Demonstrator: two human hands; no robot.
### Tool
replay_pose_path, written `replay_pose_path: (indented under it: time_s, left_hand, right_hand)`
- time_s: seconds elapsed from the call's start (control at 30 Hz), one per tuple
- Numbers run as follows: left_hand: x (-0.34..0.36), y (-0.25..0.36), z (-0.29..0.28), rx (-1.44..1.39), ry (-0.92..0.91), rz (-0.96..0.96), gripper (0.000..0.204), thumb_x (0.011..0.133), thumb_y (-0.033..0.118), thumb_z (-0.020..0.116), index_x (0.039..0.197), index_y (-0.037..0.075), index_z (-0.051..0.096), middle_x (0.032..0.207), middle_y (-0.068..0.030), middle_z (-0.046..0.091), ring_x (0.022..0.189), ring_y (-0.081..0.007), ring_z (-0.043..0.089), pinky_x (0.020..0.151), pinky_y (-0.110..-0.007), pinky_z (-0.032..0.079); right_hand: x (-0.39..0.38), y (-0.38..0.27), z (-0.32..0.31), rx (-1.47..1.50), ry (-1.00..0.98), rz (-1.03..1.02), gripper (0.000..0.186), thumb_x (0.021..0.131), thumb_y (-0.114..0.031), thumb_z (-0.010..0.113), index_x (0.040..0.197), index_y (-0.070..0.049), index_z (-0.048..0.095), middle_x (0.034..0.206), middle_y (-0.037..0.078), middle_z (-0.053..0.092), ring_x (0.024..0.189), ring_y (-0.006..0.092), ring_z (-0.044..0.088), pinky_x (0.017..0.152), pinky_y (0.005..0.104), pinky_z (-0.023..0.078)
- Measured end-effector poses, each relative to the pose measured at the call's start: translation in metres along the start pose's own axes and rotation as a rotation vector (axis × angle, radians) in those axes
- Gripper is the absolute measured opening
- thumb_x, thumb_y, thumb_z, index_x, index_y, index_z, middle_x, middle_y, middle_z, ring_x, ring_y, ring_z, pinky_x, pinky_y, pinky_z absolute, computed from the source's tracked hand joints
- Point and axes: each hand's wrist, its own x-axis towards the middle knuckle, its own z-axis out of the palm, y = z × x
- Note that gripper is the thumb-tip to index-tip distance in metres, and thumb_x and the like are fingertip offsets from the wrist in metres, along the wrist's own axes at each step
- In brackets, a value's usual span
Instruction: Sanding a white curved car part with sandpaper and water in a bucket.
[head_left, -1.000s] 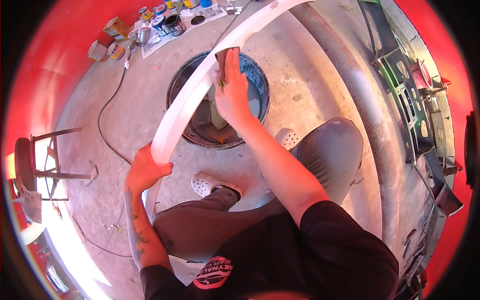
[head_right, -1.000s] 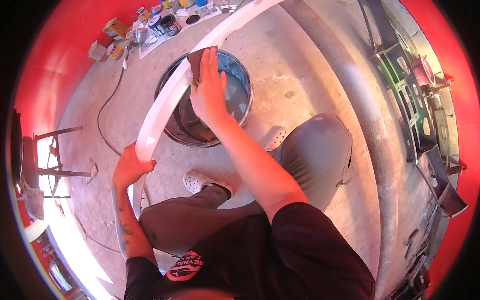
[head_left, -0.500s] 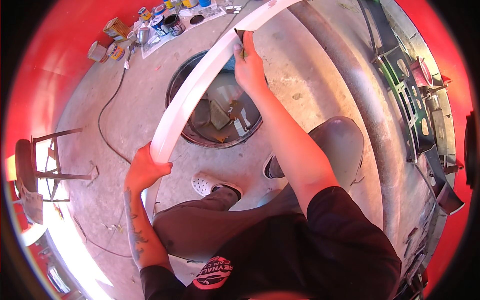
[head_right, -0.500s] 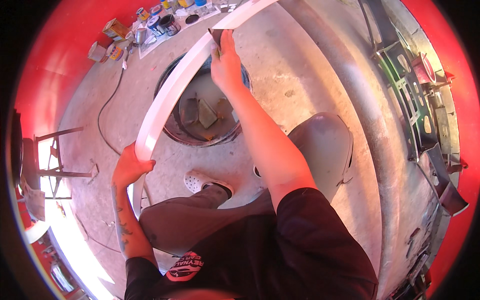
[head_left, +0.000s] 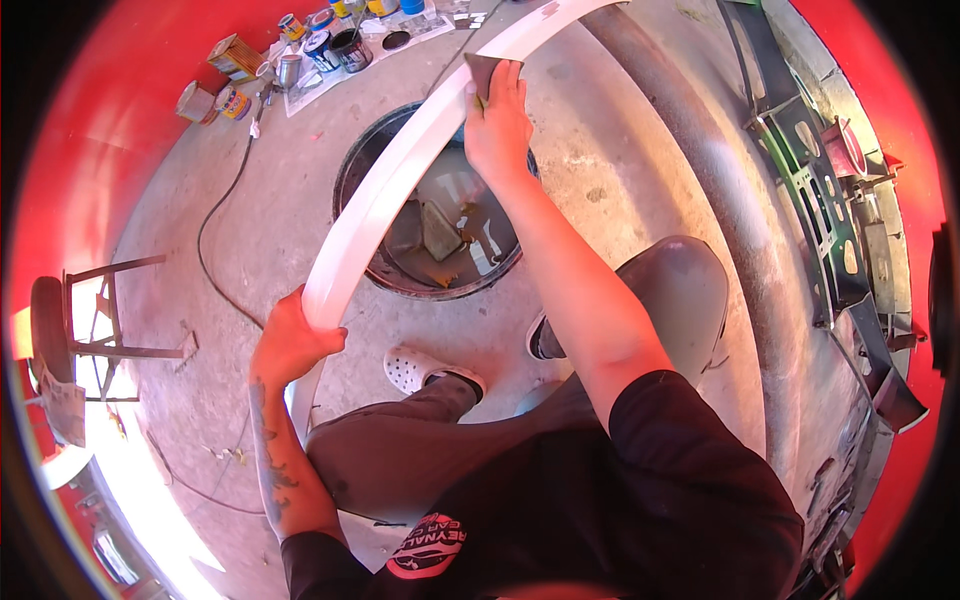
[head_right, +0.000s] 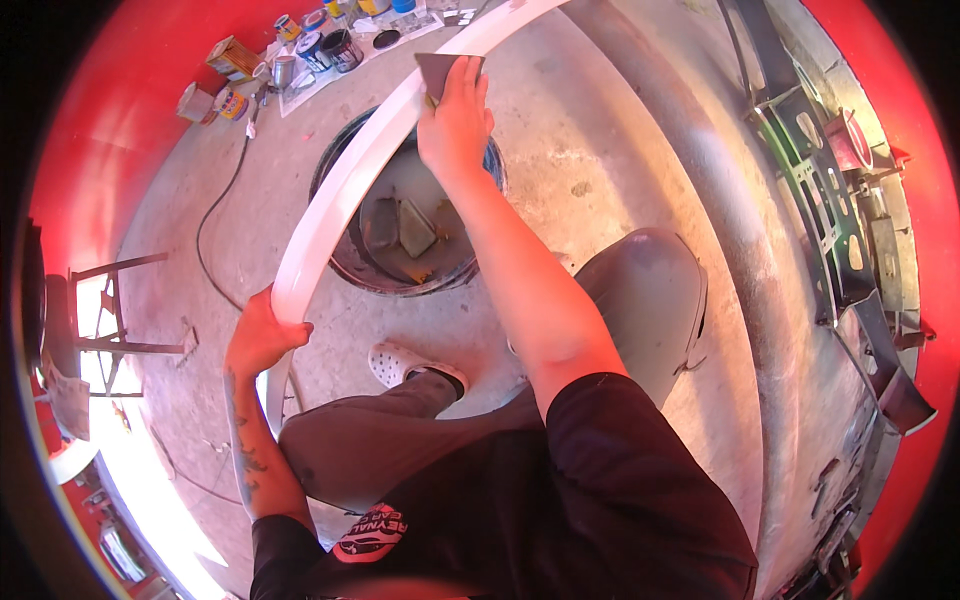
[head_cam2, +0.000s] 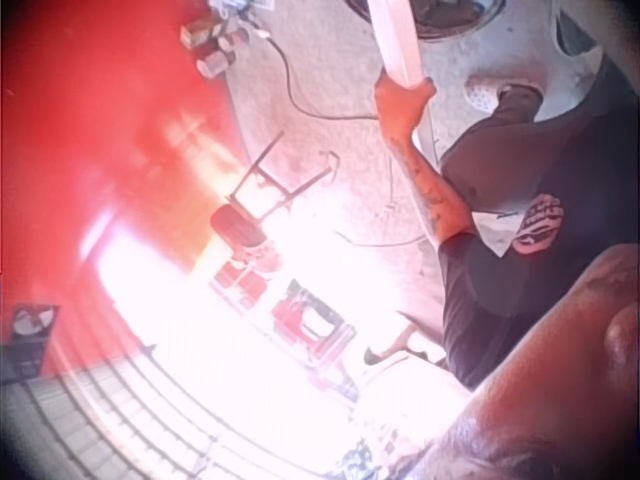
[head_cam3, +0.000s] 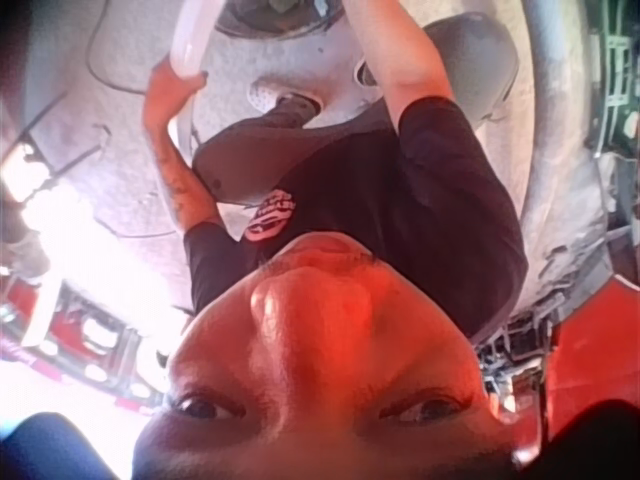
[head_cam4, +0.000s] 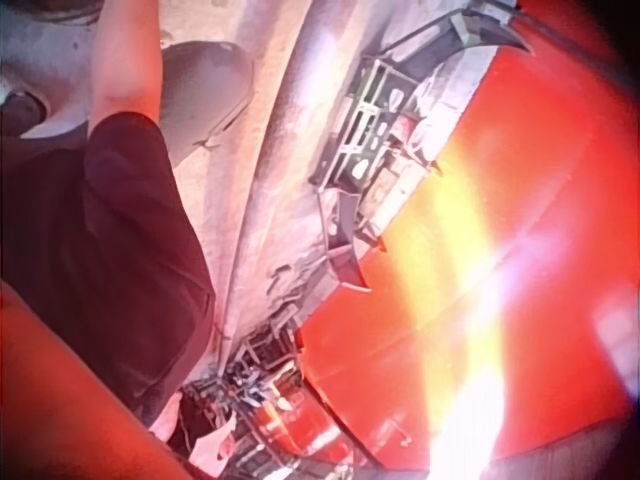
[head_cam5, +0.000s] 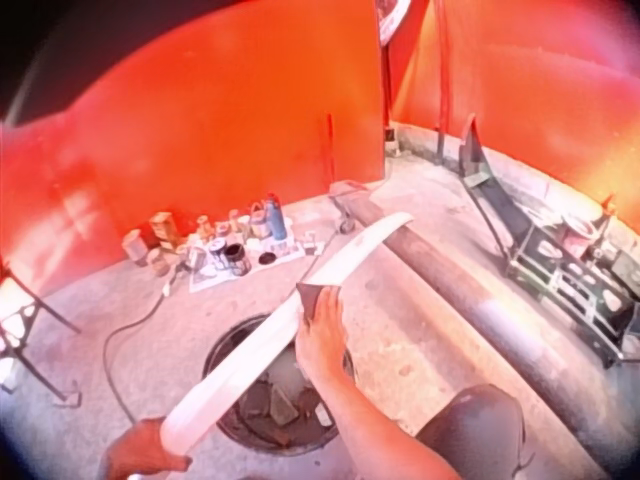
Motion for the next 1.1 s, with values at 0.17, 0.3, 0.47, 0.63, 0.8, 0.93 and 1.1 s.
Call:
replay_pose_path:
  time_s: [0.17,0.3,0.47,0.63,0.8,0.93,1.1]
  left_hand:
    - [-0.005,0.001,-0.001,0.045,0.012,0.005,0.051,0.066,0.016,0.078,0.111,-0.004,0.064,0.091,-0.0173,0.07,0.085,-0.0269,0.069,0.082,-0.039,0.055]
    - [0.0,0.005,0.001,0.012,-0.001,0.017,0.052,0.066,0.016,0.077,0.111,-0.005,0.064,0.091,-0.0176,0.07,0.084,-0.0269,0.069,0.083,-0.039,0.055]
    - [-0.003,-0.004,-0.001,-0.017,0.0,0.005,0.053,0.065,0.016,0.077,0.113,-0.004,0.064,0.091,-0.0178,0.07,0.084,-0.0271,0.069,0.083,-0.039,0.055]
    - [-0.004,-0.001,0.0,0.01,0.004,-0.005,0.057,0.065,0.017,0.077,0.116,-0.004,0.064,0.093,-0.0197,0.071,0.085,-0.0311,0.069,0.084,-0.039,0.055]
    - [0.001,0.005,0.002,0.037,-0.002,0.017,0.06,0.065,0.019,0.079,0.118,-0.004,0.064,0.096,-0.0228,0.072,0.089,-0.0354,0.071,0.084,-0.041,0.056]
    - [-0.006,-0.002,0.0,0.065,0.019,0.026,0.06,0.065,0.02,0.079,0.118,-0.004,0.064,0.096,-0.0224,0.072,0.089,-0.0351,0.072,0.084,-0.041,0.056]
    - [-0.01,-0.006,-0.001,0.027,0.048,0.025,0.058,0.065,0.02,0.079,0.115,-0.005,0.065,0.096,-0.0224,0.072,0.09,-0.0342,0.072,0.084,-0.041,0.056]
  right_hand:
    - [0.015,0.004,-0.023,-0.291,-0.015,-0.152,0.066,0.098,-0.027,0.057,0.156,-0.008,0.034,0.167,0.011,0.028,0.152,0.0416,0.028,0.11,0.0698,0.032]
    - [0.065,0.023,-0.048,-0.354,-0.09,-0.119,0.062,0.099,-0.032,0.057,0.153,-0.01,0.039,0.165,0.009,0.034,0.15,0.042,0.031,0.109,0.0711,0.032]
    - [0.0,0.016,-0.027,-0.283,-0.09,-0.358,0.06,0.102,-0.038,0.053,0.154,-0.01,0.039,0.164,0.009,0.036,0.15,0.0397,0.033,0.111,0.0682,0.032]
    - [0.07,0.033,-0.048,-0.406,-0.099,-0.269,0.057,0.104,-0.042,0.051,0.151,-0.013,0.041,0.161,0.005,0.039,0.149,0.0396,0.034,0.109,0.0682,0.035]
    - [0.093,0.047,-0.054,-0.508,-0.098,-0.455,0.055,0.094,-0.027,0.06,0.146,-0.013,0.048,0.152,0.005,0.049,0.149,0.0339,0.034,0.108,0.0657,0.037]
    - [-0.01,-0.017,-0.05,-0.421,-0.249,-0.816,0.062,0.082,-0.019,0.068,0.141,-0.011,0.054,0.152,0.007,0.05,0.148,0.0283,0.038,0.114,0.059,0.035]
    - [-0.009,-0.022,-0.058,-0.421,-0.361,-0.867,0.064,0.085,-0.025,0.069,0.147,-0.02,0.052,0.157,0.0,0.048,0.148,0.029,0.04,0.116,0.0586,0.032]
